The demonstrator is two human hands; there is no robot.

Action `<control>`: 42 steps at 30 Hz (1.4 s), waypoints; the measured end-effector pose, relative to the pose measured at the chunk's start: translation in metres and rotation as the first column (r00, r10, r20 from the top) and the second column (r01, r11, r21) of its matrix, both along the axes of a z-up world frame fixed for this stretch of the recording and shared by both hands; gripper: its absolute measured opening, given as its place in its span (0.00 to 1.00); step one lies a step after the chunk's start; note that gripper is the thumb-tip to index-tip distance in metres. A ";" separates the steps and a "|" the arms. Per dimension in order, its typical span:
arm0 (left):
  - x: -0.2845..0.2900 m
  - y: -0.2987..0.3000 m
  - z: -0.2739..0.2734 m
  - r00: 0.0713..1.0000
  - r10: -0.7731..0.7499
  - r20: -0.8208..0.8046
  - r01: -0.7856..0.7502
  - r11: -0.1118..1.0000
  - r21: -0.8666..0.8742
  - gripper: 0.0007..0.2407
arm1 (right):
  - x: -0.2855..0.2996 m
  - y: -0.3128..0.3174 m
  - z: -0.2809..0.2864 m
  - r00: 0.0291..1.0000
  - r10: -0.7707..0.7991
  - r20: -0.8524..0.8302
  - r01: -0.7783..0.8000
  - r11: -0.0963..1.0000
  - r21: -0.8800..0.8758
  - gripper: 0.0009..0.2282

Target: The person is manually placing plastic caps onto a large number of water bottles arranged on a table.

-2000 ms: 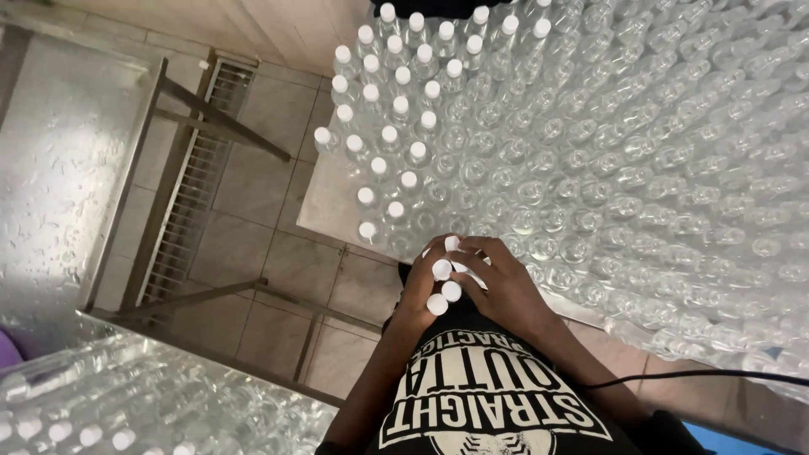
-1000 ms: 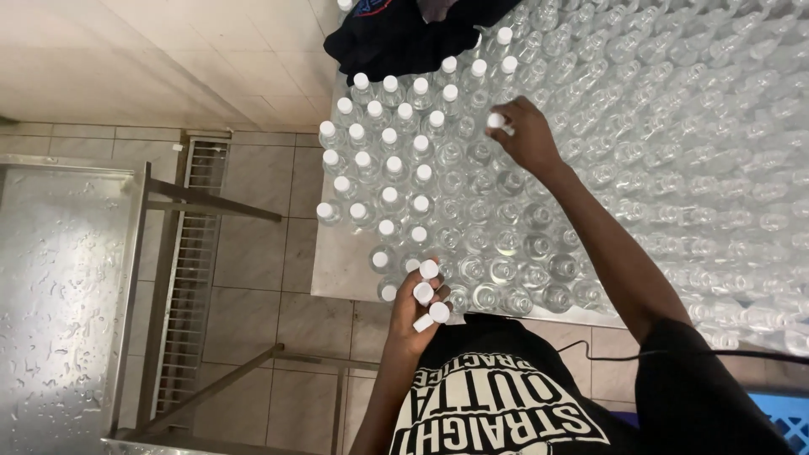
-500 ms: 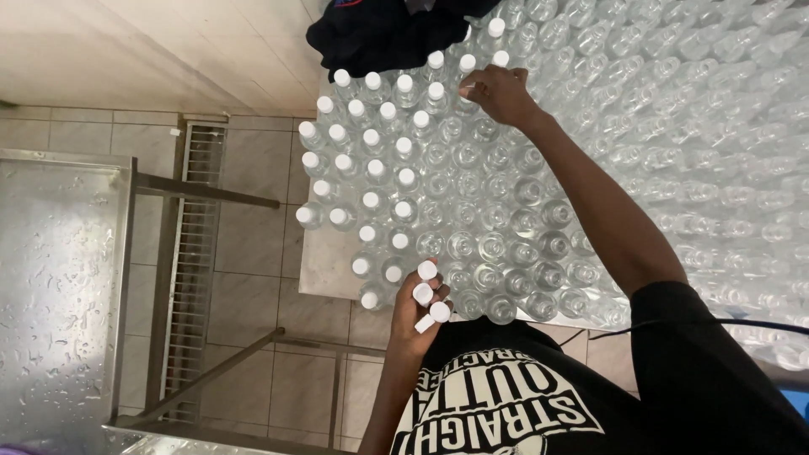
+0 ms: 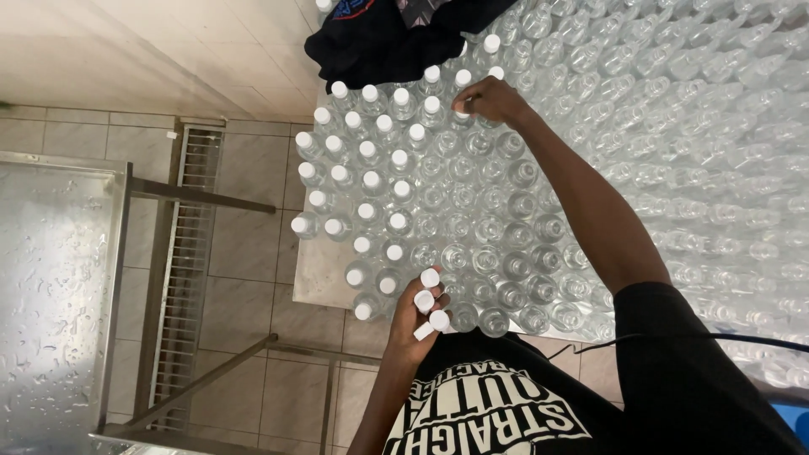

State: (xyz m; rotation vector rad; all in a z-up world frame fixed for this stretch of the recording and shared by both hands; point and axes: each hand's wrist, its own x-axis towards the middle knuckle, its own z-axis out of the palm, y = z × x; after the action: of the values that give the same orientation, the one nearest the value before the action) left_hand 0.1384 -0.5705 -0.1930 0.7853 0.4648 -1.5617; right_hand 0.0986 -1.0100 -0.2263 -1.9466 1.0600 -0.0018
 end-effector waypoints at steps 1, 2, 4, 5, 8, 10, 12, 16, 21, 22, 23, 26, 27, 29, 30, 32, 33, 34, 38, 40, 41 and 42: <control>0.001 -0.001 0.003 1.000 0.002 0.004 -0.002 1.000 -0.003 0.12 | 0.000 0.000 0.001 1.000 0.002 0.004 -0.002 1.000 -0.003 0.10; 0.001 -0.002 0.007 1.000 -0.007 0.019 0.007 1.000 0.019 0.11 | 0.001 0.000 0.003 1.000 -0.006 -0.003 0.006 1.000 0.012 0.10; 0.003 -0.001 0.012 0.999 -0.017 0.036 0.015 0.999 0.037 0.11 | 0.000 -0.001 0.000 1.000 -0.015 -0.006 0.015 1.000 0.023 0.09; 0.004 0.001 0.013 0.999 -0.015 0.040 0.014 0.999 0.040 0.11 | -0.001 -0.002 -0.004 1.000 -0.010 -0.022 0.011 1.000 0.013 0.09; 0.007 0.004 0.006 0.999 -0.010 0.042 0.010 1.000 0.000 0.10 | -0.002 -0.002 -0.010 1.000 -0.003 -0.005 0.003 1.000 -0.021 0.09; 0.007 0.006 0.000 0.999 -0.013 0.038 0.014 0.999 -0.038 0.10 | -0.003 0.014 -0.012 1.000 -0.005 0.025 0.006 0.999 -0.038 0.09; 0.013 0.004 0.000 1.000 0.021 -0.021 -0.023 0.996 -0.082 0.08 | 0.001 0.042 -0.010 0.988 0.059 -0.140 -0.131 0.801 -0.584 0.20; 0.025 -0.009 0.013 1.000 0.010 0.029 -0.008 0.999 -0.053 0.04 | -0.026 0.193 0.087 0.904 0.365 0.222 -0.126 0.725 -0.677 0.18; 0.028 -0.025 0.049 0.992 -0.016 0.122 0.008 0.998 0.064 0.09 | -0.062 0.327 0.118 0.665 0.696 0.272 -0.481 0.677 -0.556 0.19; 0.027 -0.027 0.048 0.992 -0.023 0.120 0.015 0.998 0.064 0.09 | -0.066 0.331 0.110 0.670 0.691 0.271 -0.478 0.680 -0.556 0.19; 0.026 -0.029 0.046 0.998 -0.002 0.055 -0.001 0.998 0.056 0.10 | -0.070 0.335 0.102 0.693 0.678 0.247 -0.443 0.670 -0.596 0.19; 0.020 -0.034 0.058 0.999 0.025 -0.024 -0.024 0.999 0.037 0.11 | -0.077 0.339 0.086 0.720 0.649 0.246 -0.359 0.652 -0.668 0.15; 0.017 -0.035 0.065 0.999 0.037 -0.040 -0.036 0.999 0.029 0.11 | -0.078 0.339 0.083 0.721 0.639 0.269 -0.315 0.647 -0.694 0.13; 0.015 -0.033 0.027 0.996 0.025 -0.083 -0.025 1.000 -0.005 0.11 | -0.079 0.340 0.094 0.714 0.631 0.303 -0.273 0.649 -0.710 0.12; 0.014 -0.033 0.009 0.992 0.024 -0.126 -0.030 0.999 -0.041 0.11 | -0.079 0.338 0.100 0.696 0.635 0.335 -0.240 0.645 -0.725 0.11; 0.013 -0.035 0.014 0.987 0.027 -0.160 -0.041 0.996 -0.081 0.11 | -0.081 0.340 0.115 0.689 0.599 0.407 -0.242 0.720 -0.650 0.10; 0.013 -0.037 0.016 0.981 0.033 -0.194 -0.056 0.992 -0.117 0.11 | -0.082 0.340 0.122 0.680 0.557 0.477 -0.248 0.787 -0.565 0.10; 0.014 -0.036 0.013 0.981 0.033 -0.191 -0.056 0.991 -0.121 0.11 | -0.088 0.332 0.118 0.679 0.559 0.477 -0.247 0.785 -0.568 0.10; 0.021 -0.025 0.001 0.996 0.086 -0.030 -0.087 0.994 -0.062 0.08 | -0.104 0.256 0.091 0.794 0.019 0.607 -0.115 0.986 0.119 0.14; 0.023 -0.011 -0.017 0.995 0.099 -0.015 -0.100 0.992 -0.075 0.08 | -0.096 0.188 0.093 0.793 -0.106 0.599 -0.019 0.980 0.199 0.17; 0.024 -0.002 -0.032 0.985 0.167 -0.045 -0.171 0.981 -0.097 0.04 | -0.086 0.150 0.103 0.871 -0.168 0.461 0.106 0.982 0.158 0.11; 0.023 0.005 -0.047 0.969 0.233 -0.079 -0.242 0.963 -0.117 0.04 | -0.077 0.111 0.113 0.920 -0.240 0.311 0.221 0.970 0.097 0.10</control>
State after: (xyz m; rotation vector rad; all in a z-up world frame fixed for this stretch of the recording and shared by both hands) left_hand 0.1615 -0.5658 -0.2404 0.5615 0.4845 -1.3802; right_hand 0.0221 -0.8994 -0.1129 -1.6845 1.0485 -0.4008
